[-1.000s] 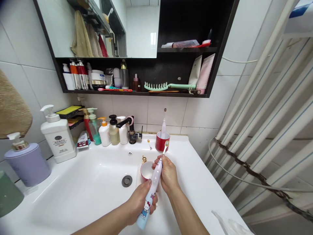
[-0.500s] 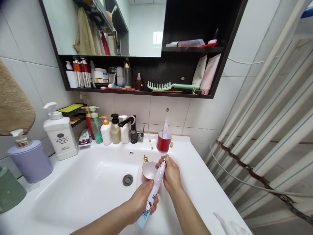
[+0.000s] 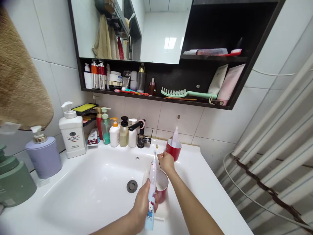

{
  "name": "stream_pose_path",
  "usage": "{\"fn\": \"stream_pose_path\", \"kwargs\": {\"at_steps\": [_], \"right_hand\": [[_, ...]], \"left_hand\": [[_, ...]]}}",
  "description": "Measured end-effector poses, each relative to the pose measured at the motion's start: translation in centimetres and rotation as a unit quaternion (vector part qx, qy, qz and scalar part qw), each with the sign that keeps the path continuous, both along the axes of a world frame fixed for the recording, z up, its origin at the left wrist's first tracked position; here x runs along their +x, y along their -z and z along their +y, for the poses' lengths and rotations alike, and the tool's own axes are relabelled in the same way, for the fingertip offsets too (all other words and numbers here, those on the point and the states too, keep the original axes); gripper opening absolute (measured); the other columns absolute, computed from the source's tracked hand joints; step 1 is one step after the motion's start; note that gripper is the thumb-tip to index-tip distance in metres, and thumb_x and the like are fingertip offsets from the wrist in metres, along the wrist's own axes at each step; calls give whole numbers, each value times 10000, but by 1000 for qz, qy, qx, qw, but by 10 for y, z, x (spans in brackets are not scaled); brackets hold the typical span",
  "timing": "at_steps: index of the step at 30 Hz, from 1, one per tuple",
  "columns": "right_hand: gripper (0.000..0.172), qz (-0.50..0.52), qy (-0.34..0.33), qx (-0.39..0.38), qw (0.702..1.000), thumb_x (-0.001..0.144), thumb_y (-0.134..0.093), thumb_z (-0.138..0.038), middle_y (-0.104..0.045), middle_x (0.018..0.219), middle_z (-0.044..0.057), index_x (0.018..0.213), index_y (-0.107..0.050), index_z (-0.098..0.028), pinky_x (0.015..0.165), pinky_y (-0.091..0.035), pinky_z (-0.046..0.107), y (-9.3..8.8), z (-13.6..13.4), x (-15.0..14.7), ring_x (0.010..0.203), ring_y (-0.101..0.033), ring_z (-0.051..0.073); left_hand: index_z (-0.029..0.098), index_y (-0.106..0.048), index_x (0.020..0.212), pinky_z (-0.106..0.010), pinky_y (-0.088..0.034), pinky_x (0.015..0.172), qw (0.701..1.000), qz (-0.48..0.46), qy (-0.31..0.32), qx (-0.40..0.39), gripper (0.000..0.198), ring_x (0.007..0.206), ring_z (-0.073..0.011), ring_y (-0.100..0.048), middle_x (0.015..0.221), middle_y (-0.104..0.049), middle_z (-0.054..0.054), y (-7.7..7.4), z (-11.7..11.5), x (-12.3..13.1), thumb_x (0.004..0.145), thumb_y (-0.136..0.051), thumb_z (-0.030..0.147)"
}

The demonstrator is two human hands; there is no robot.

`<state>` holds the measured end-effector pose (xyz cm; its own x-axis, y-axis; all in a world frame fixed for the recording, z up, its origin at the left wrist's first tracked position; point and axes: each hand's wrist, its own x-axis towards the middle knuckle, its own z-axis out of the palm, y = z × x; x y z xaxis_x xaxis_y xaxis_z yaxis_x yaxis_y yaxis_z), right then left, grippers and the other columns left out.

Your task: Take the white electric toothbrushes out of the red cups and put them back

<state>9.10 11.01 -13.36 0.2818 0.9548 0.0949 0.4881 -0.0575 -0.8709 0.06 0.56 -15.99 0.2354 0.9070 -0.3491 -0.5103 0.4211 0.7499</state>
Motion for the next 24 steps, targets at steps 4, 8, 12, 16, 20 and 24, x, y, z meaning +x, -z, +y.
{"fn": "stream_pose_path", "kwargs": {"at_steps": [4, 8, 12, 16, 20, 24], "right_hand": [[193, -105, 25, -18, 994, 507, -509, -137, -463, 347, 23, 341, -418, -175, 518, -371, 276, 6, 41, -15, 545, -524, 188], [128, -173, 34, -30, 984, 500, -510, -117, -552, 518, 103, 383, -471, -151, 579, -360, 298, 12, 63, -20, 693, -529, 242], [76, -208, 32, -28, 977, 538, -512, -177, -562, 657, 137, 478, -524, -134, 587, -352, 303, 12, 69, -18, 755, -511, 245], [94, -219, 27, -25, 975, 555, -497, -166, -544, 649, 143, 472, -516, -127, 585, -338, 333, 8, 65, -13, 748, -501, 257], [123, -198, 18, -21, 980, 501, -473, -41, -522, 575, 106, 422, -482, -135, 581, -332, 334, 7, 56, -11, 704, -505, 240], [158, -146, 6, -13, 989, 497, -462, -34, -463, 468, 37, 389, -449, -148, 566, -345, 305, -3, 32, -3, 620, -504, 194]], "left_hand": [[138, -403, 744, -189, -202, 346, 1000, 19, -3, 6, 607, 281, -42, -298, 403, -364, 62, 8, 6, 2, 512, -278, 685], [119, -416, 797, -195, -199, 335, 999, 32, 4, 27, 686, 273, -46, -288, 395, -363, 55, 10, 11, 4, 485, -254, 708], [122, -382, 902, -194, -200, 334, 999, 25, 9, 31, 726, 281, -57, -306, 404, -372, 54, 6, 12, 3, 482, -271, 704], [123, -389, 845, -197, -204, 332, 999, 37, 22, 16, 689, 271, -59, -308, 380, -364, 57, 5, 11, 3, 486, -273, 700], [128, -387, 796, -196, -205, 328, 998, 49, 34, 29, 649, 264, -55, -311, 393, -383, 50, 5, 9, 3, 504, -256, 692], [145, -369, 713, -194, -213, 319, 995, 63, 56, 44, 604, 262, -53, -319, 387, -375, 53, 5, 4, 4, 496, -251, 696]]}}
